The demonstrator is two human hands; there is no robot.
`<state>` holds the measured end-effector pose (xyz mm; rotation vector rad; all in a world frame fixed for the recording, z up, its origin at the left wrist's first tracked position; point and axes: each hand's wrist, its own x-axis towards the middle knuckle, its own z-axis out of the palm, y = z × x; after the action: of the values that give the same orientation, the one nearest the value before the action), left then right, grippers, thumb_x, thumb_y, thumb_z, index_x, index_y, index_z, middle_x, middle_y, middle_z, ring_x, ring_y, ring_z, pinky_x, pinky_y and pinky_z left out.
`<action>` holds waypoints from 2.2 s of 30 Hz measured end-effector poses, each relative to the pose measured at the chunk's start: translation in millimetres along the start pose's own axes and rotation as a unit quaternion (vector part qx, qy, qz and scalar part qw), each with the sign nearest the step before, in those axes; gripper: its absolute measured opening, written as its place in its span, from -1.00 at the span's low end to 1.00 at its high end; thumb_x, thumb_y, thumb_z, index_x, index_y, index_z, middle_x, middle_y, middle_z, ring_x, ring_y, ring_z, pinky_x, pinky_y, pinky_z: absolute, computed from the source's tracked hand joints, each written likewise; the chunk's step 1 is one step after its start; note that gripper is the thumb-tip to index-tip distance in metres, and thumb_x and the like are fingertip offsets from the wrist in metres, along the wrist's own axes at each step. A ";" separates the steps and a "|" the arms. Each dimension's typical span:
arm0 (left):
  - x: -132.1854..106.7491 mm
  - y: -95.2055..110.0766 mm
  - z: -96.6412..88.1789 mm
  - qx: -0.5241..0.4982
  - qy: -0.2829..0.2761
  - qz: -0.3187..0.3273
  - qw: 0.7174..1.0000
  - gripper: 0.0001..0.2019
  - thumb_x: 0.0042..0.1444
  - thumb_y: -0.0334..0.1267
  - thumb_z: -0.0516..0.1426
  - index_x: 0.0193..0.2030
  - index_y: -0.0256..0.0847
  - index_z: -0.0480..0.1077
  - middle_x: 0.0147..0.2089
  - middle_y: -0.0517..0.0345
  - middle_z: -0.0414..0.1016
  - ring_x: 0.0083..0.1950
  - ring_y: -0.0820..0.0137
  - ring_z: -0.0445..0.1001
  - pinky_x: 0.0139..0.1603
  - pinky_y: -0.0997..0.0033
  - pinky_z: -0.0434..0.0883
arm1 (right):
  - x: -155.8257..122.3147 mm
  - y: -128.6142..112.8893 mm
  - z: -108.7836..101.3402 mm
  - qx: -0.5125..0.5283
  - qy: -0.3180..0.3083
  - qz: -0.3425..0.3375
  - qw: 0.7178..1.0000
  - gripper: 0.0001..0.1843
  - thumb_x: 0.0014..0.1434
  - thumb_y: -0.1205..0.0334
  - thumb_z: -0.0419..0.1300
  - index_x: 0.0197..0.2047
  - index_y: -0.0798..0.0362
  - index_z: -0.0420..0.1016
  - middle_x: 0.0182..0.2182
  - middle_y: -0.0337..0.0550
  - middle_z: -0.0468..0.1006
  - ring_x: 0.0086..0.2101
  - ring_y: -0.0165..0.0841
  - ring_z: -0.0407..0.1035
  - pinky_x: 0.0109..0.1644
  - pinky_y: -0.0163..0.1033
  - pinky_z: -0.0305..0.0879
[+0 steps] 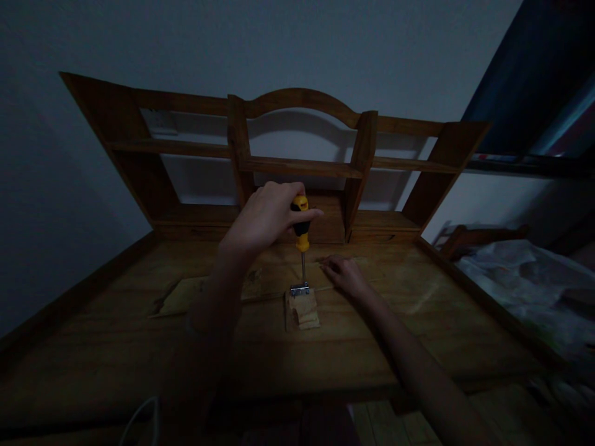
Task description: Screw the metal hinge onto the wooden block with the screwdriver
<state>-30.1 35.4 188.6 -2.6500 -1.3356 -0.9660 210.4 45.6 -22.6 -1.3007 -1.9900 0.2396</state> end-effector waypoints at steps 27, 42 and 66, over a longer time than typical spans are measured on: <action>7.1 -2.0 16.3 0.016 -0.029 0.033 0.999 -0.62 0.16 0.14 0.15 -0.25 -0.17 0.46 -0.30 0.07 0.55 -0.23 0.27 0.51 -0.28 0.40 0.25 | -3.3 -34.2 8.2 0.050 -0.057 -0.125 0.989 -0.58 0.08 -0.02 0.40 -0.03 -0.02 0.59 -0.07 -0.06 0.60 -0.03 -0.19 0.47 0.11 -0.05 0.38; 7.9 0.2 18.6 0.038 -0.024 0.022 0.999 -0.60 0.17 0.17 0.14 -0.20 -0.17 0.47 -0.30 0.04 0.55 -0.20 0.24 0.51 -0.22 0.38 0.28 | -2.6 -36.0 7.3 0.044 -0.059 -0.131 0.989 -0.58 0.08 -0.02 0.39 -0.04 0.01 0.58 -0.08 -0.05 0.59 -0.04 -0.20 0.47 0.10 -0.06 0.38; -1.1 11.1 17.8 0.032 -0.149 0.044 0.987 -0.59 0.22 -0.08 0.08 0.15 -0.18 0.23 -0.11 -0.06 0.56 -0.16 0.17 0.55 -0.19 0.31 0.33 | -2.8 -35.7 6.5 0.036 -0.073 -0.125 0.989 -0.63 0.15 0.00 0.34 -0.03 0.00 0.56 -0.05 -0.05 0.57 0.01 -0.17 0.44 0.13 -0.04 0.35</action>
<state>-13.2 32.5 176.4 -2.8595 -1.2550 -0.5219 181.1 27.9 -10.2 -1.0003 -2.2246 0.2894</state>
